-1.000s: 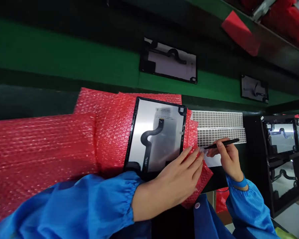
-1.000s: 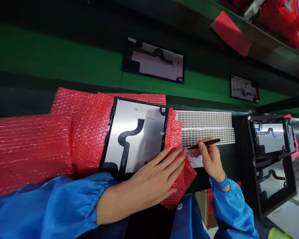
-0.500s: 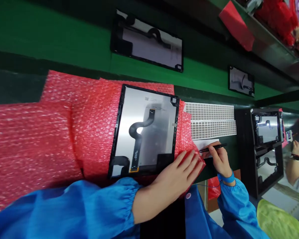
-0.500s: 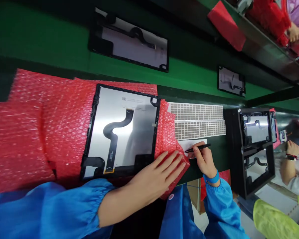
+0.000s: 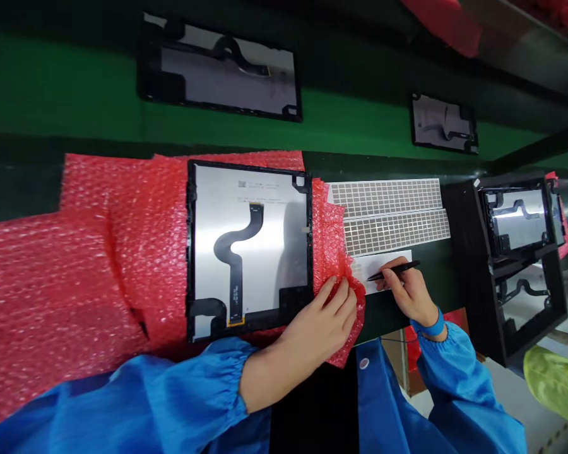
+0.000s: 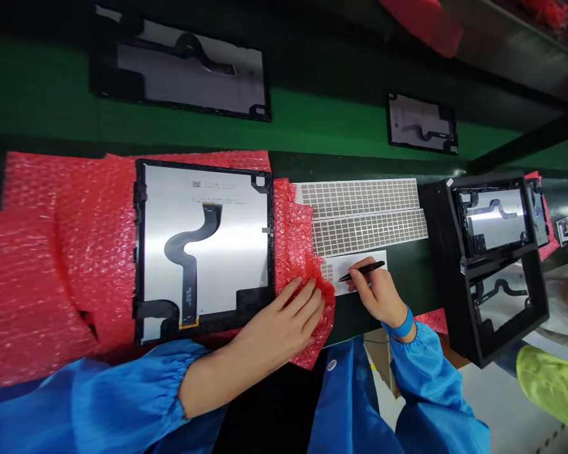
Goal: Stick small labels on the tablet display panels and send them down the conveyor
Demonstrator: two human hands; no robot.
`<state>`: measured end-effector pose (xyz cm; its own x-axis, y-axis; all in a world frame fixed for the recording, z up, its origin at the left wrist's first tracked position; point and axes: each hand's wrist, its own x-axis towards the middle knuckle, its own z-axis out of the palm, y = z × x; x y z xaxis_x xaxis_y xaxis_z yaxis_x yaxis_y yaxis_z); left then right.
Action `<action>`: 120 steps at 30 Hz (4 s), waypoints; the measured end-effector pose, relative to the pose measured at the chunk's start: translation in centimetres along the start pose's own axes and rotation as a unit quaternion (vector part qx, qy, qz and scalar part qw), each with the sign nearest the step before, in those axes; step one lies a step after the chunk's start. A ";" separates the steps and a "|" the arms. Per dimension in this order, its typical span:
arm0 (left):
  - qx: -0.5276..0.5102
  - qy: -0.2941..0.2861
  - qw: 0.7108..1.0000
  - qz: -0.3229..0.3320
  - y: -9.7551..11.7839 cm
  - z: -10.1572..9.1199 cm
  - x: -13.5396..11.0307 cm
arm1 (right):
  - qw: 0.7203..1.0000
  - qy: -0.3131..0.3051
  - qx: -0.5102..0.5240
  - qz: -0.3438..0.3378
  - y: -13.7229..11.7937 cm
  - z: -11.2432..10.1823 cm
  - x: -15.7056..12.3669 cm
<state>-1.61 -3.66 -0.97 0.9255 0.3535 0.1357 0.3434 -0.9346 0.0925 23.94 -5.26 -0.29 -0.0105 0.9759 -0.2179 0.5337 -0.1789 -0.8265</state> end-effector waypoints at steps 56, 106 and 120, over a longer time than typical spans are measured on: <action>-0.053 0.003 0.975 -0.214 -8.3 -1.9 -6.4 | 0.975 -0.013 0.222 0.002 -17.6 13.7 13.7; -0.373 0.105 0.862 -0.327 -8.6 -1.6 -7.1 | 0.987 -0.005 0.155 0.035 -17.5 14.9 14.6; -0.348 0.048 0.890 -0.289 -12.7 -6.4 -8.4 | 0.961 0.021 0.275 0.018 -17.2 14.4 14.5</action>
<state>-14.80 5.52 3.02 0.5967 0.8006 -0.0536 0.5453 -0.3556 0.7591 2.41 10.15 3.29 0.0399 0.9702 -0.2390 0.0046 -0.2394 -0.9709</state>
